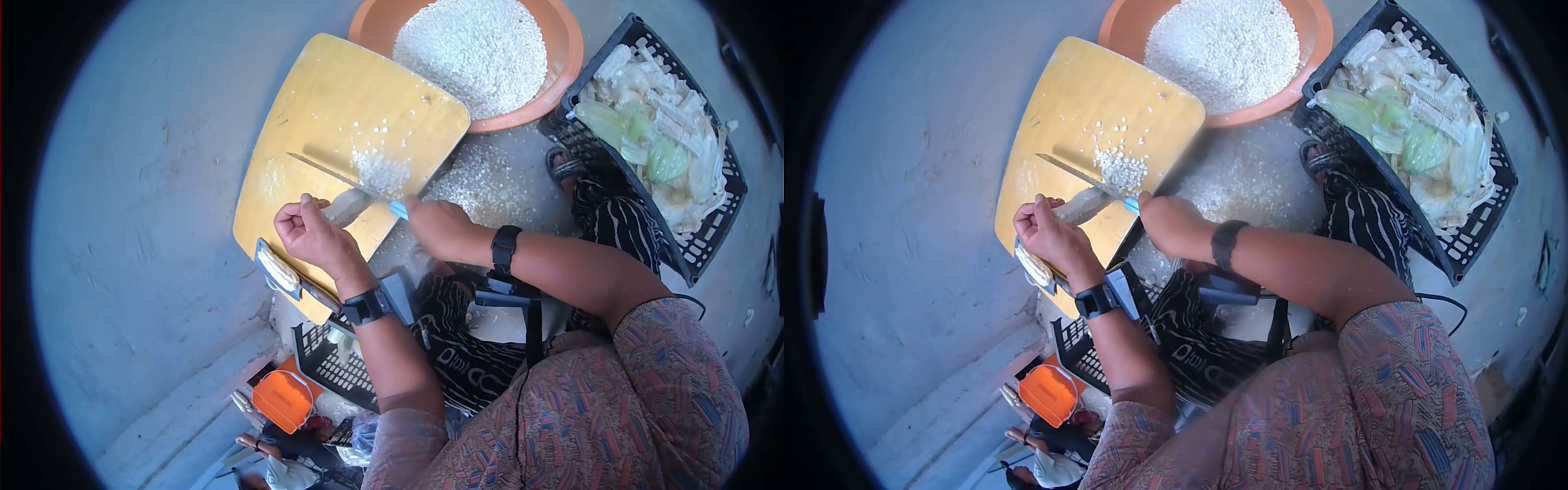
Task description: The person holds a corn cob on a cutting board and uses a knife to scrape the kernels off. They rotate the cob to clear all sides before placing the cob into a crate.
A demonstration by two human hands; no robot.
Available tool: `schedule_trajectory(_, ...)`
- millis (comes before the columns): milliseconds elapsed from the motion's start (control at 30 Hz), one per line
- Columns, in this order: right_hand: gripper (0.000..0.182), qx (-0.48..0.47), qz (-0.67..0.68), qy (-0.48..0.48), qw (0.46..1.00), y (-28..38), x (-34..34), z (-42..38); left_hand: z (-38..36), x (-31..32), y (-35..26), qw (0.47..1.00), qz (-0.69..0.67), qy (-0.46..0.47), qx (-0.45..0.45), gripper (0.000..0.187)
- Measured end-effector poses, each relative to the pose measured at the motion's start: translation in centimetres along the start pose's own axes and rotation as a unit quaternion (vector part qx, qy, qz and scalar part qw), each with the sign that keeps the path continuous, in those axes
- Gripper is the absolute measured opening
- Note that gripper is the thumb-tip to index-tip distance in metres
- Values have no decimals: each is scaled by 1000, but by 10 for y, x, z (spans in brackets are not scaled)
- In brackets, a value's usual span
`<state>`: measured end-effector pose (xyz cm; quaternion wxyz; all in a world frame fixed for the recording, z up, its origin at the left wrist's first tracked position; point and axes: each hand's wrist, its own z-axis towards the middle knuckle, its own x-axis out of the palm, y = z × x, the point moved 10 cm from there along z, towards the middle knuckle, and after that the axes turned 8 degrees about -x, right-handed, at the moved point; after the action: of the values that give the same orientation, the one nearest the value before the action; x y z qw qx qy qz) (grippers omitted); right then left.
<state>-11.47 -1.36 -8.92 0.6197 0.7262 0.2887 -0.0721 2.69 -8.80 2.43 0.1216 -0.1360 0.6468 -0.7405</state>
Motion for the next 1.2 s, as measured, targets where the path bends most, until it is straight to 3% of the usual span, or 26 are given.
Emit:
schedule_trajectory(233,26,-15,-15,22,1000,-3,8,14,2,-2,2,1000,-10,7,-7,15)
schedule_trajectory(433,24,-26,-14,-21,999,3,1,15,0,-4,1,1000,-8,-10,0,12)
schedule_trajectory(800,23,-77,-5,33,996,49,-22,-30,2,-34,9,990,-16,-143,-4,12)
schedule_trajectory(1200,24,-69,-3,32,997,32,-14,-28,-5,-23,6,992,-3,-123,-6,12)
